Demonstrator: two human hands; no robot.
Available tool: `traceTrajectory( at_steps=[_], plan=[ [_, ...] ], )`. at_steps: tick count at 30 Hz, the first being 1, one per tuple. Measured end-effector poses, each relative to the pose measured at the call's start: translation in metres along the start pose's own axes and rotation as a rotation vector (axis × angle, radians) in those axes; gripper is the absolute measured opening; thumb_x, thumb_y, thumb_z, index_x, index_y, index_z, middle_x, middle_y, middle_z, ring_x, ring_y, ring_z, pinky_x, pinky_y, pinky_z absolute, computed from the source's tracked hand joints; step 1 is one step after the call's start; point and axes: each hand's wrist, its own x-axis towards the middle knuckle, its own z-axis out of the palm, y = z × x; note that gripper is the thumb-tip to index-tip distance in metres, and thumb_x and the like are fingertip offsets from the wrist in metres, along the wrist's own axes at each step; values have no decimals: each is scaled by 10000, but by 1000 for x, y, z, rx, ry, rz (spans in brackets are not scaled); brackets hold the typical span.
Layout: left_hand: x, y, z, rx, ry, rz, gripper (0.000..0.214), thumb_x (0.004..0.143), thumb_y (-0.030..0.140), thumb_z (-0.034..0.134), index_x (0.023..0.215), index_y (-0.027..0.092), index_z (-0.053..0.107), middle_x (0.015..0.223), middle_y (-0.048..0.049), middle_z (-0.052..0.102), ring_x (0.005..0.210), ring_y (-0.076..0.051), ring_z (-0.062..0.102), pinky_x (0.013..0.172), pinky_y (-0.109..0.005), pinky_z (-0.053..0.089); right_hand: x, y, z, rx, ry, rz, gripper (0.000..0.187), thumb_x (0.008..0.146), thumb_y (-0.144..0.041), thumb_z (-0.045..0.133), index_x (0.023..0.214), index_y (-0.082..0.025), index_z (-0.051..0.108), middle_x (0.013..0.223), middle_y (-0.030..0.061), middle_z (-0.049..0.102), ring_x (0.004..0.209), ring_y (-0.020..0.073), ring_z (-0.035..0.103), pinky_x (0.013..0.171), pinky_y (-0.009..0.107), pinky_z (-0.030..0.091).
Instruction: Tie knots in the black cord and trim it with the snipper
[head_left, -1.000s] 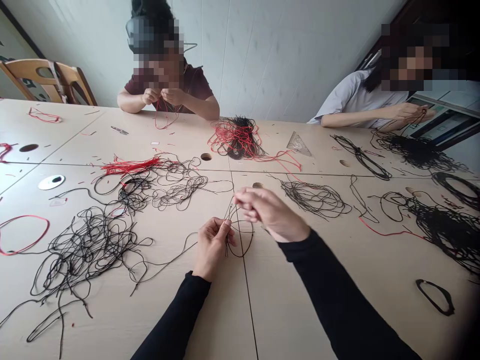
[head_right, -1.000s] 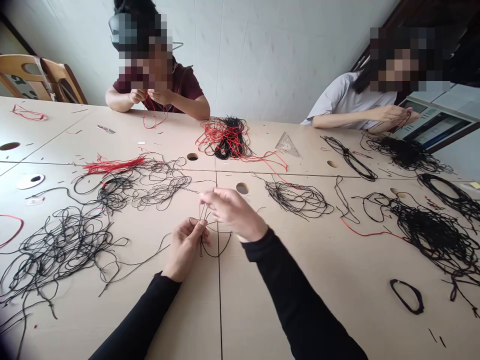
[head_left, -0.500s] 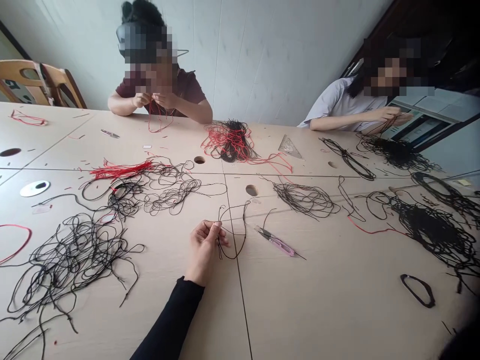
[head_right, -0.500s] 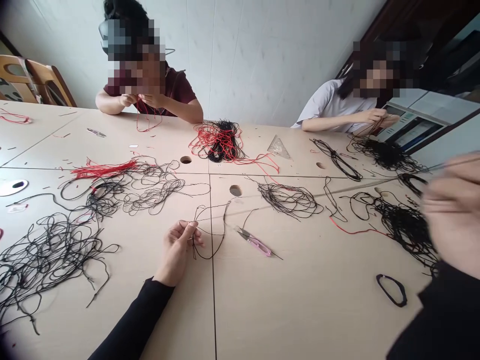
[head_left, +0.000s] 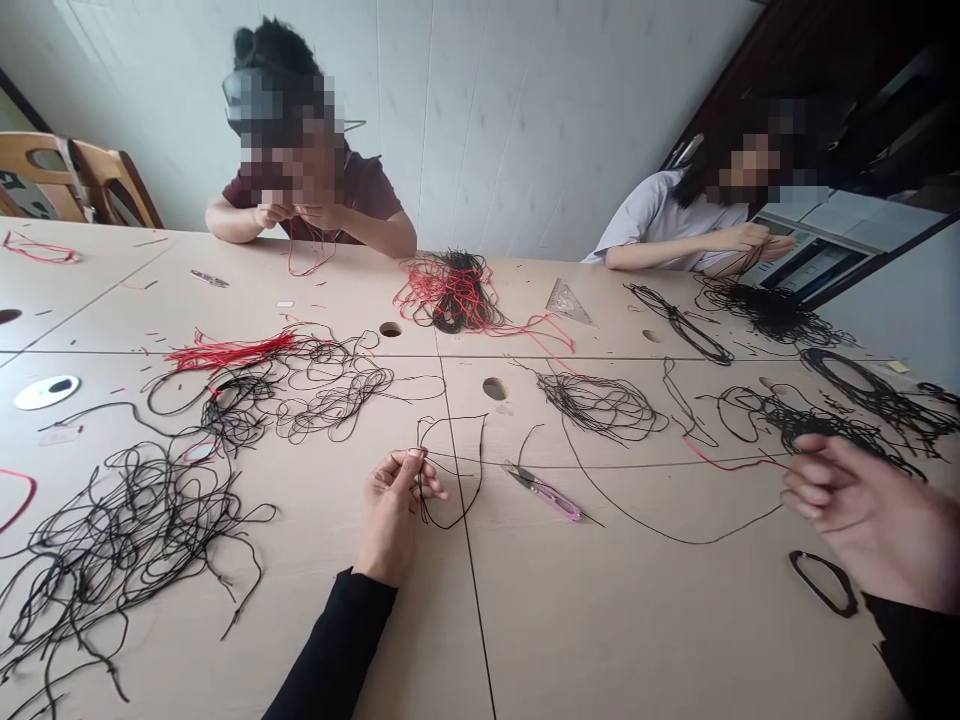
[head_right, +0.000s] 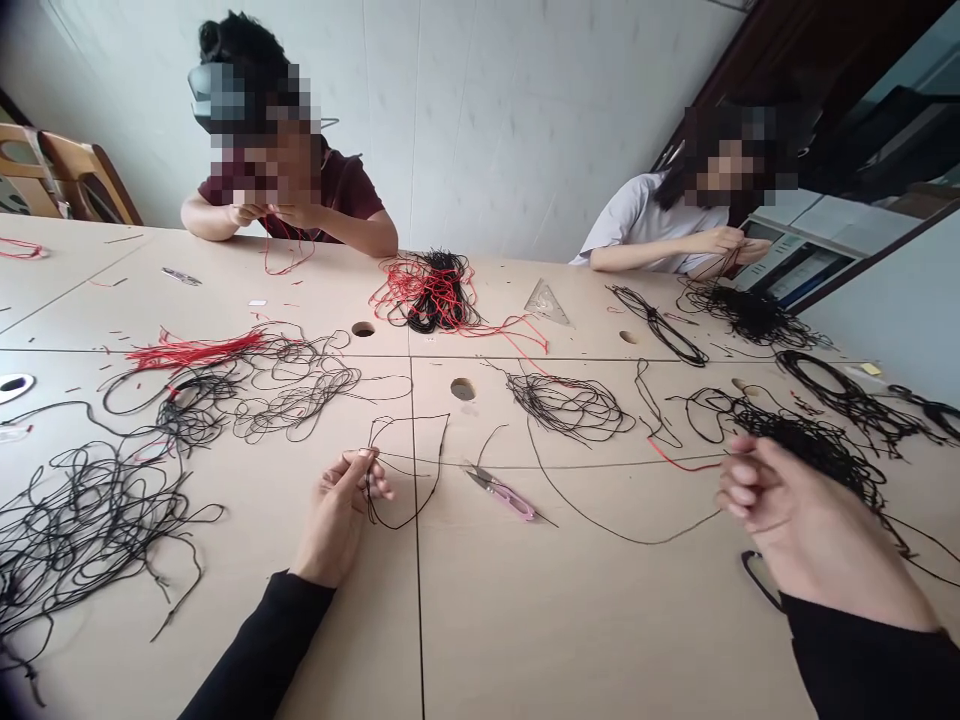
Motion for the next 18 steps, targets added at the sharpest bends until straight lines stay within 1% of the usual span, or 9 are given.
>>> traceTrajectory(
  at_steps=[1,3,5,7,9,12,14,16,18],
  plan=[
    [0,0,0,-2,-1,-3,293,729,354,788,757,129,602,664,0,604,535,-93,563,524,-231,519,-1,4,2,-12,-81,115,340,647,-611,679,597,-275,704,581,120,523,491,135,446,534,491,227],
    [0,0,0,-3,-2,-10,293,730,357,787,758,129,604,668,-1,603,537,-95,564,521,-233,520,-4,2,10,-211,-222,322,193,635,-473,743,595,-286,717,693,170,637,557,184,525,572,479,272],
    [0,0,0,-1,0,-12,298,726,360,789,743,130,600,678,-2,601,535,-94,561,514,-235,519,-12,-10,24,-557,-277,380,89,657,-348,770,604,-297,720,783,178,709,676,248,606,631,457,330],
    [0,0,1,9,3,-13,305,720,359,794,721,131,590,682,-1,596,532,-91,556,507,-234,515,-29,-29,49,-695,-314,291,41,723,-352,731,702,-318,726,808,142,735,778,278,649,686,423,393],
    [-2,0,1,28,-3,-16,303,729,359,787,717,134,586,683,1,592,533,-90,554,509,-234,513,-54,-48,85,-550,-368,94,127,810,-378,623,845,-301,718,866,108,742,839,266,676,754,386,456],
    [-3,1,2,71,-17,-14,290,760,365,763,725,134,591,686,3,592,538,-89,553,523,-234,513,-93,-67,150,-174,-730,-205,323,904,-450,492,1037,-231,690,1066,105,702,922,229,667,789,337,515],
    [-4,1,2,95,-19,-4,279,772,364,753,742,133,599,679,6,590,538,-88,550,526,-231,510,-112,-71,189,-56,-851,-347,322,916,-408,496,1087,-200,673,1056,101,674,947,208,645,822,321,517],
    [-3,0,1,108,-24,2,268,783,363,743,766,135,604,669,6,594,543,-92,551,532,-232,509,-123,-70,218,-7,-907,-388,283,907,-359,534,1093,-194,667,1058,91,660,990,202,627,872,325,502],
    [-2,-2,0,118,-28,9,262,795,366,732,774,137,606,663,4,598,548,-96,552,534,-232,510,-127,-68,234,12,-921,-366,201,904,-317,540,967,-186,678,986,72,665,954,195,626,881,331,486]
  ],
)
